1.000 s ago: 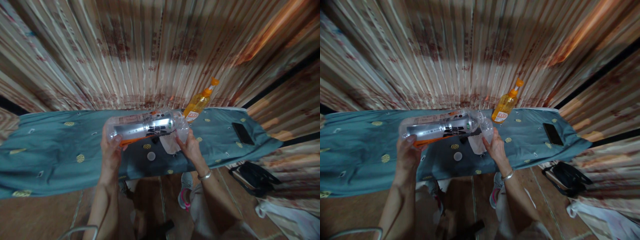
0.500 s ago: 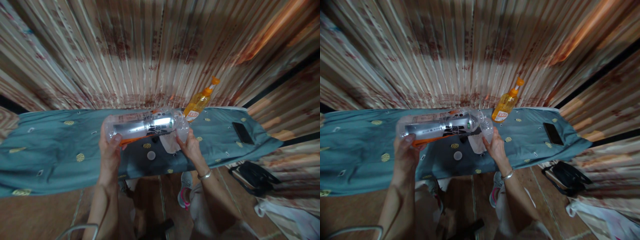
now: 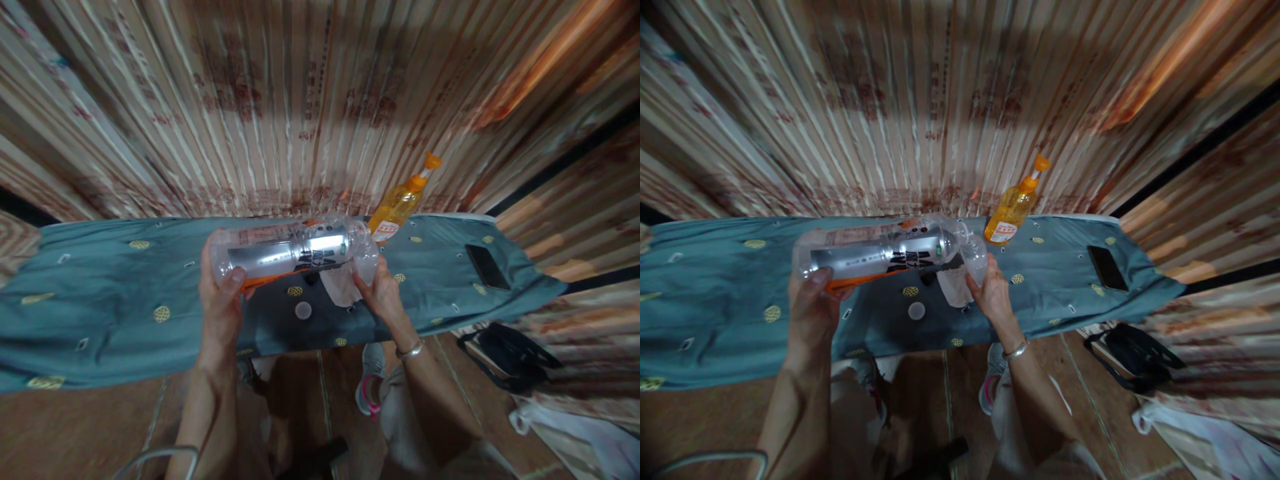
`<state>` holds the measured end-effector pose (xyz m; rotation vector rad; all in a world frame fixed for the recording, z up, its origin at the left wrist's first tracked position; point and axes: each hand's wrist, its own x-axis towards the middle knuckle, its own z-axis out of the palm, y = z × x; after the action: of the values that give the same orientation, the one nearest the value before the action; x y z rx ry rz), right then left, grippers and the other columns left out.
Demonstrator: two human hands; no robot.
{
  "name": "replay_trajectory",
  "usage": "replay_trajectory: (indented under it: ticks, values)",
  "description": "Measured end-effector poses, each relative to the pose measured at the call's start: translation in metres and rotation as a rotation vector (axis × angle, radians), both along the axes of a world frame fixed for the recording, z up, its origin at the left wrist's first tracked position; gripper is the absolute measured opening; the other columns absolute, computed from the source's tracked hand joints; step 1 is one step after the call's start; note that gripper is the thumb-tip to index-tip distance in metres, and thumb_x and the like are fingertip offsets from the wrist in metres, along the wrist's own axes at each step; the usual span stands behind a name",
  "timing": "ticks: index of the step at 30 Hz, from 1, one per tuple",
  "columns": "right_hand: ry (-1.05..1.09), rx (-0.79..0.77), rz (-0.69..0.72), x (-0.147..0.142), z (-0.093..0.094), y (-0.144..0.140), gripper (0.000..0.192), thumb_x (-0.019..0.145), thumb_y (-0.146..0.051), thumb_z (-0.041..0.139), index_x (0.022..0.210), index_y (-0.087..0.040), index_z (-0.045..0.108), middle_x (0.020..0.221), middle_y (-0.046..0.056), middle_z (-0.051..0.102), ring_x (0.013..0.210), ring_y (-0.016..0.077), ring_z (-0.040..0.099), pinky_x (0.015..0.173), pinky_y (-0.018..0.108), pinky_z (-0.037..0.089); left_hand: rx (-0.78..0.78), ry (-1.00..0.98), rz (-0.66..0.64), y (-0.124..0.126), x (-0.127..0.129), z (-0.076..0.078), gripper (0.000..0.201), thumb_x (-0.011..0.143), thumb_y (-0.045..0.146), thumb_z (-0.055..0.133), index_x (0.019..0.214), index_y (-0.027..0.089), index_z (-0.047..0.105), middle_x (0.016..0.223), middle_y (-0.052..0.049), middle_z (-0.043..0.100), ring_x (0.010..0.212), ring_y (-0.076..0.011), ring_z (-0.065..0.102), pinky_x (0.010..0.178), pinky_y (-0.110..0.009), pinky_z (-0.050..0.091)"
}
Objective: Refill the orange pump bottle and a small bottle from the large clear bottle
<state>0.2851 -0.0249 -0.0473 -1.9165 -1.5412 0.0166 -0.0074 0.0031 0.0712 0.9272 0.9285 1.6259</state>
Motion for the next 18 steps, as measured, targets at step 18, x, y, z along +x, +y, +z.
replay_trajectory:
  ticks: [18]
  values:
    - [-0.025,-0.005,0.034,-0.0003,0.0022,0.0014,0.067,0.095,-0.040,0.064,0.149,-0.004,0.045,0.120,0.028,0.076,0.106,0.0378,0.077,0.092,0.050,0.062,0.022,-0.006,0.004,0.0029,-0.0043,-0.0023,0.070,0.058,0.050,0.092,0.123,0.035,0.072,0.083,-0.002,0.066,0.064,-0.0194,0.058,0.041,-0.025,0.032]
